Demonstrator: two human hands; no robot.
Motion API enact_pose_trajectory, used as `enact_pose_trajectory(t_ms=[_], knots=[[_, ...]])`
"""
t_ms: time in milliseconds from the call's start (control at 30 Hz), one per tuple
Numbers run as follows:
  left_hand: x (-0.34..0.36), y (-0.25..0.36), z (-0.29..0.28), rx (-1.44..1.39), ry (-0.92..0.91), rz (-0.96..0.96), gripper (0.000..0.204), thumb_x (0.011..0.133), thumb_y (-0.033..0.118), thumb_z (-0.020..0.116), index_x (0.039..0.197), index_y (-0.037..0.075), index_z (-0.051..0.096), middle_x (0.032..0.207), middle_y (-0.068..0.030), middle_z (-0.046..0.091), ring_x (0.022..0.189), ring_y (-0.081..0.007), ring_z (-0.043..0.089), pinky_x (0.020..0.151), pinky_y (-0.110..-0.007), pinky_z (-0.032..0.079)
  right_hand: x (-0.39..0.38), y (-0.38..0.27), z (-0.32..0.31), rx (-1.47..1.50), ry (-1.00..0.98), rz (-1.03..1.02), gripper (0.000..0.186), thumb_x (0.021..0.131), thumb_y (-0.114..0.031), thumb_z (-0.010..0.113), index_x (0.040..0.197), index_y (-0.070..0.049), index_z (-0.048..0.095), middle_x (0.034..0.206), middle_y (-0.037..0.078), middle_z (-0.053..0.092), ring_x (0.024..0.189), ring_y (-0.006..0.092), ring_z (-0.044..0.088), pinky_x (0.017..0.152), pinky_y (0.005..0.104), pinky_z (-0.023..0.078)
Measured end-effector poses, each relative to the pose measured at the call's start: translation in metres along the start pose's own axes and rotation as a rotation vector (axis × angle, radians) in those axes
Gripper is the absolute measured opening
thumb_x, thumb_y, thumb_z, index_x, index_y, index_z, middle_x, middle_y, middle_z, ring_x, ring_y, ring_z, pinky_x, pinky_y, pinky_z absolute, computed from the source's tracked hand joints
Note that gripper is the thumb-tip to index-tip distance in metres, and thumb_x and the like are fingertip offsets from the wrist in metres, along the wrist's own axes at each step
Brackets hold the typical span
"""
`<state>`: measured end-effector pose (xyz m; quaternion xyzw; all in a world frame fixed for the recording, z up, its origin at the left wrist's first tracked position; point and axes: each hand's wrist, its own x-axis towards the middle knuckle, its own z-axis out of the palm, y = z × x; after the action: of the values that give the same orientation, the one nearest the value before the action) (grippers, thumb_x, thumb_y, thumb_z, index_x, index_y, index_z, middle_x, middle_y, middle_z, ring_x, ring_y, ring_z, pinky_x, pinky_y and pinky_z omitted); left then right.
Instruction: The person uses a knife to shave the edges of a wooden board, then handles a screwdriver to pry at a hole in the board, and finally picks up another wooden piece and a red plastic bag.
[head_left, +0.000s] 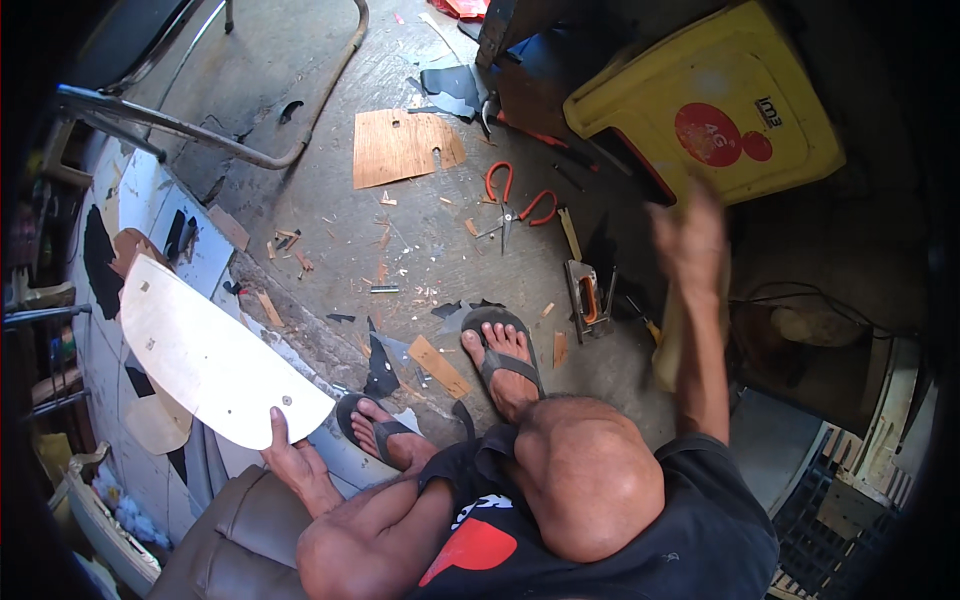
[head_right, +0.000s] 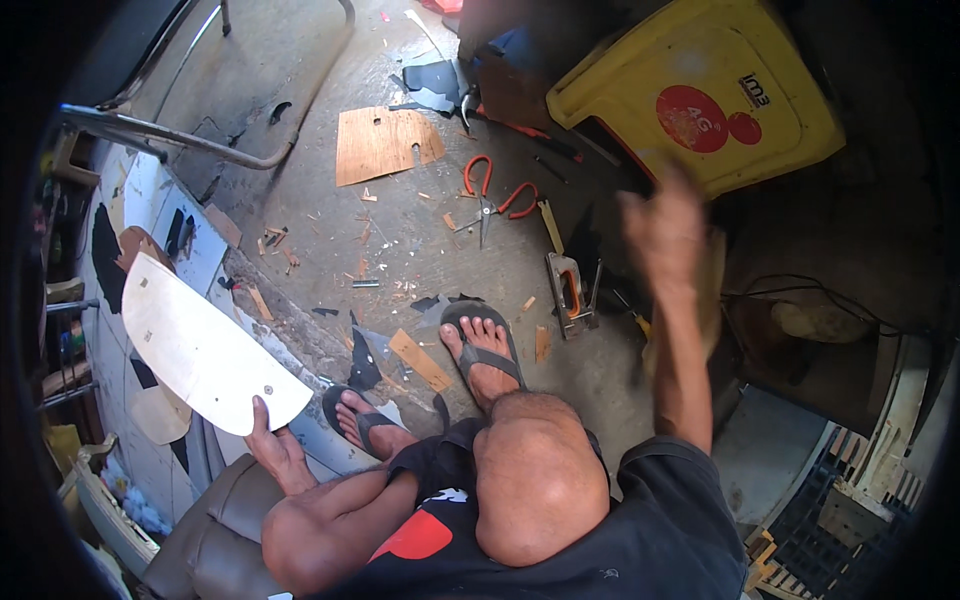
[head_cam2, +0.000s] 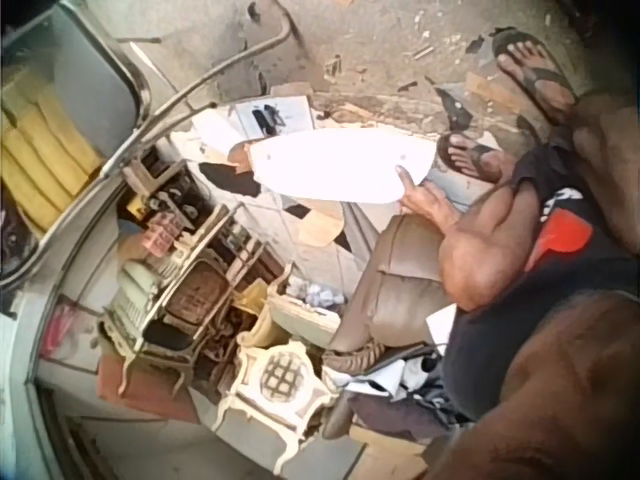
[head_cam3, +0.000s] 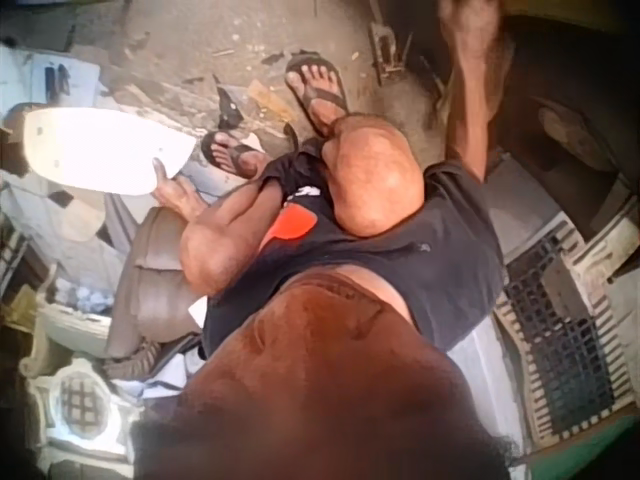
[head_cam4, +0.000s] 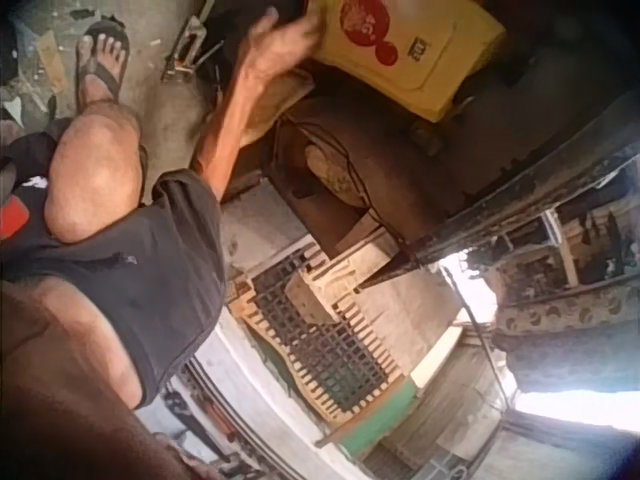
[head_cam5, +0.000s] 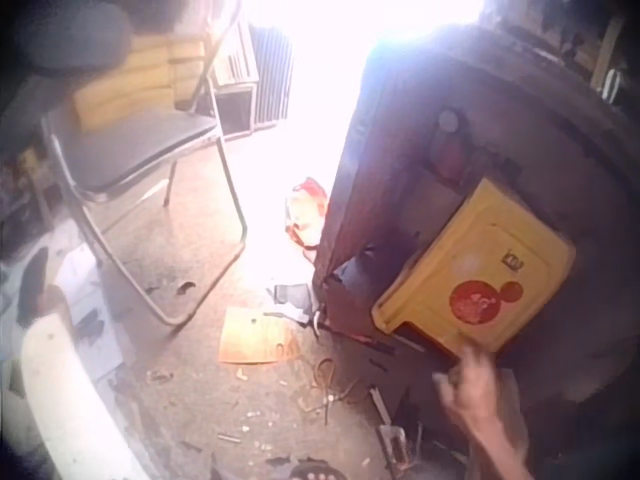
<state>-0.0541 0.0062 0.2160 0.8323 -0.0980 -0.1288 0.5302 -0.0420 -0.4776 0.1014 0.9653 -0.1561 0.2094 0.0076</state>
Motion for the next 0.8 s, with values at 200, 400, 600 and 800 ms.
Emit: enact_pose_trajectory(t_ms=[200, 400, 600, 800], knots=[[0.012, -0.121, 0.012, -0.516, 0.593, -0.410, 0.045, 0.087, 0.008, 0.063, 0.129, -0.001, 0.054, 0.116, -0.0146, 0.063, 0.102, -0.0273, 0.064, 0.091, -0.039, 0.051, 0.057, -0.139, 0.206, 0.601, -0.603, 0.264, 0.067, 0.087, -0.045, 0.070, 0.133, 0.001, 0.055, 0.128, 0.028, 0.059, 0.122, 0.0400, 0.057, 0.104, 0.0463, 0.045], [-0.007, -0.155, 0.032, -0.681, 0.673, -0.560, 0.046, 0.088, 0.008, 0.063, 0.131, -0.002, 0.052, 0.118, -0.0158, 0.062, 0.104, -0.0276, 0.064, 0.092, -0.040, 0.050, 0.075, -0.217, 0.300, 0.850, -0.795, 0.328, 0.070, 0.084, -0.049, 0.072, 0.137, -0.006, 0.056, 0.120, 0.024, 0.065, 0.110, 0.0374, 0.065, 0.097, 0.0449, 0.051], [-0.021, -0.151, 0.026, -0.693, 0.756, -0.599, 0.048, 0.089, 0.008, 0.063, 0.133, -0.004, 0.050, 0.120, -0.0170, 0.061, 0.106, -0.0279, 0.063, 0.094, -0.040, 0.050, 0.102, -0.219, 0.249, 0.378, -0.555, 0.056, 0.085, 0.081, -0.057, 0.074, 0.147, -0.011, 0.046, 0.141, 0.025, 0.050, 0.130, 0.0367, 0.050, 0.104, 0.0477, 0.044], [-0.017, -0.149, 0.029, -0.712, 0.762, -0.600, 0.050, 0.090, 0.008, 0.063, 0.135, -0.005, 0.048, 0.123, -0.0181, 0.060, 0.109, -0.0282, 0.063, 0.095, -0.041, 0.050, 0.098, -0.095, 0.263, 0.360, -0.568, 0.116, 0.052, 0.083, -0.025, 0.075, 0.130, -0.011, 0.059, 0.131, 0.021, 0.061, 0.119, 0.0405, 0.058, 0.097, 0.0502, 0.048]])
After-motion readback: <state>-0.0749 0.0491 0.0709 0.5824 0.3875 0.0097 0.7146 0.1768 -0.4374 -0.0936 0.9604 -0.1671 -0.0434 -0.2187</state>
